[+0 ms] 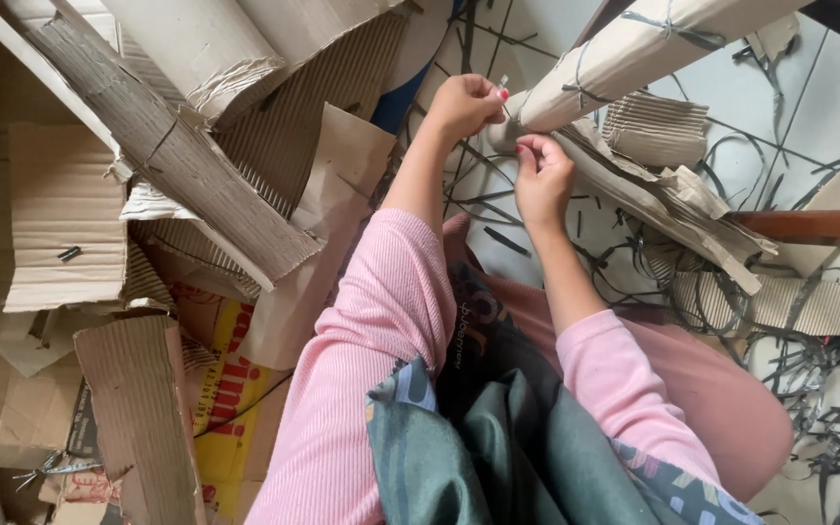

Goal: The person sits on the floor and ties a rolled piece of cardboard with a strip of material, using scissors to cut the strip and hands to secure the knot.

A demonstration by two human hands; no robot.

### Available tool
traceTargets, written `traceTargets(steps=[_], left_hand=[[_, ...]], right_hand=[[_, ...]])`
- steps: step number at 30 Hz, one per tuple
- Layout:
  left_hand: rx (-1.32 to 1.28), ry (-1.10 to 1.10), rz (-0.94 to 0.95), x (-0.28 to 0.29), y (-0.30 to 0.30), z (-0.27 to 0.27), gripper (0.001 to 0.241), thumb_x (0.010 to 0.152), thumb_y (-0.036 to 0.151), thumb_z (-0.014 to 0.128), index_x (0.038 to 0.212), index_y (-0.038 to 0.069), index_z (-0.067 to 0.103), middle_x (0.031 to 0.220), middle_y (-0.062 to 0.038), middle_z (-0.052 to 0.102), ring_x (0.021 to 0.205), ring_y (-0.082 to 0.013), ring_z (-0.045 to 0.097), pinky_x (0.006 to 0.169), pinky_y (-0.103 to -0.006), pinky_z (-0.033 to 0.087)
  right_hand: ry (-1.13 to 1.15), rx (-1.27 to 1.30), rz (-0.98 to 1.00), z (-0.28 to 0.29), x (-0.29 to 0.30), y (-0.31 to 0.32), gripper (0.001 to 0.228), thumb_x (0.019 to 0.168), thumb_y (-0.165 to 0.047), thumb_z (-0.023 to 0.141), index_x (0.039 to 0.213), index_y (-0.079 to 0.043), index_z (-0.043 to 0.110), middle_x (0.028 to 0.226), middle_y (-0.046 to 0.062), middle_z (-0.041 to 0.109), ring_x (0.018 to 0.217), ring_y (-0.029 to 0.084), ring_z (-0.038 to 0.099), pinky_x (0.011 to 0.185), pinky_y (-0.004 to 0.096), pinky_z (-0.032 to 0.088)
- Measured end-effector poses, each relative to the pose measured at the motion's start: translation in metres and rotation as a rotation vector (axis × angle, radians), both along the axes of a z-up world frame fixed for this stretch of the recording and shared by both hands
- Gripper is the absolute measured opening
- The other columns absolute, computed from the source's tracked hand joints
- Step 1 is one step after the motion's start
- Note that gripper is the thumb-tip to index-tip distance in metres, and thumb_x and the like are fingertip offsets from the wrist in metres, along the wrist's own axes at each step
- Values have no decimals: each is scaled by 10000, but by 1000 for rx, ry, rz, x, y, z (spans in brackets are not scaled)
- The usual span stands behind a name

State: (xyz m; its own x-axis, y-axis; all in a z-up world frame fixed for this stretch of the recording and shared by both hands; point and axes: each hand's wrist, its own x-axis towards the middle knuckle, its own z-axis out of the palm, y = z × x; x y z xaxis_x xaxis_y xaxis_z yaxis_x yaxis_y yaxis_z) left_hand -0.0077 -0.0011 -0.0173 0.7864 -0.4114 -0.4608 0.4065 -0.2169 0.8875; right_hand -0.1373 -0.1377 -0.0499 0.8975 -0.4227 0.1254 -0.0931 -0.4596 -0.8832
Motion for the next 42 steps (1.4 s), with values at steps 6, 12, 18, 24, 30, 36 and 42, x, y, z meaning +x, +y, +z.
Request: traceTargets(steps=[6, 12, 18, 24, 30, 36, 42], left_hand=[[-255, 283, 308, -1, -32, -1, 337, 978, 161, 654, 692, 106, 486, 766, -187, 771, 468, -81, 491, 413, -217, 345], [-446, 597, 604, -5, -56, -18, 173, 973, 133, 677, 1008, -35, 668, 936, -176, 732, 811, -147, 718, 543, -176, 540], [-128, 253, 238, -32, -17, 13, 262, 965, 166, 727, 783, 126, 544, 711, -110, 728, 500, -121, 586, 408, -225, 426], [-38, 87, 213, -53, -23, -13, 239, 789, 80, 850, 982, -1, 735, 746, -138, 726, 624, -185, 733, 601, -320, 676], [416, -201, 105, -51, -44, -41, 274, 644, 276, 916, 895, 209, 828, 799, -131, 771, 813, -340, 772, 725, -444, 677], [536, -305, 3, -28, -47, -70, 241, 627, 264, 894, 855, 303, 828, 769, -70, 775, 848, -303, 778, 776, -419, 659], [841, -344, -474, -3, -41, -37, 197, 830, 519, 799, 802, 325, 809, 735, 64, 729, 704, -119, 690, 713, -281, 526]], right_hand=[[73, -71, 53, 8, -9, -25, 169, 941, 93, 611, 982, -26, 724, 914, 88, 756, 839, 188, 734, 800, 292, 604], [80, -179, 50, -18, -8, -36, 151, 847, 9, 641, 882, -89, 751, 853, 48, 775, 777, 203, 700, 747, 340, 524], [90, 201, -34, -11, -13, -12, 127, 873, 22, 718, 938, -66, 784, 885, 49, 791, 786, 109, 710, 775, 239, 585], [240, 119, -181, -17, -6, 7, 58, 812, -228, 813, 869, -240, 811, 642, -10, 720, 592, 108, 699, 566, 247, 560], [316, 178, -172, -12, -21, 5, 73, 815, -288, 776, 863, -247, 813, 631, 11, 712, 523, 151, 676, 508, 314, 520], [411, 227, -41, -19, -45, -40, 193, 886, -85, 702, 1049, -148, 783, 797, 49, 764, 506, 85, 602, 516, 199, 515], [853, -339, -53, -44, -117, -150, 140, 732, -284, 895, 844, -257, 815, 853, -8, 782, 826, 198, 739, 747, 344, 561]])
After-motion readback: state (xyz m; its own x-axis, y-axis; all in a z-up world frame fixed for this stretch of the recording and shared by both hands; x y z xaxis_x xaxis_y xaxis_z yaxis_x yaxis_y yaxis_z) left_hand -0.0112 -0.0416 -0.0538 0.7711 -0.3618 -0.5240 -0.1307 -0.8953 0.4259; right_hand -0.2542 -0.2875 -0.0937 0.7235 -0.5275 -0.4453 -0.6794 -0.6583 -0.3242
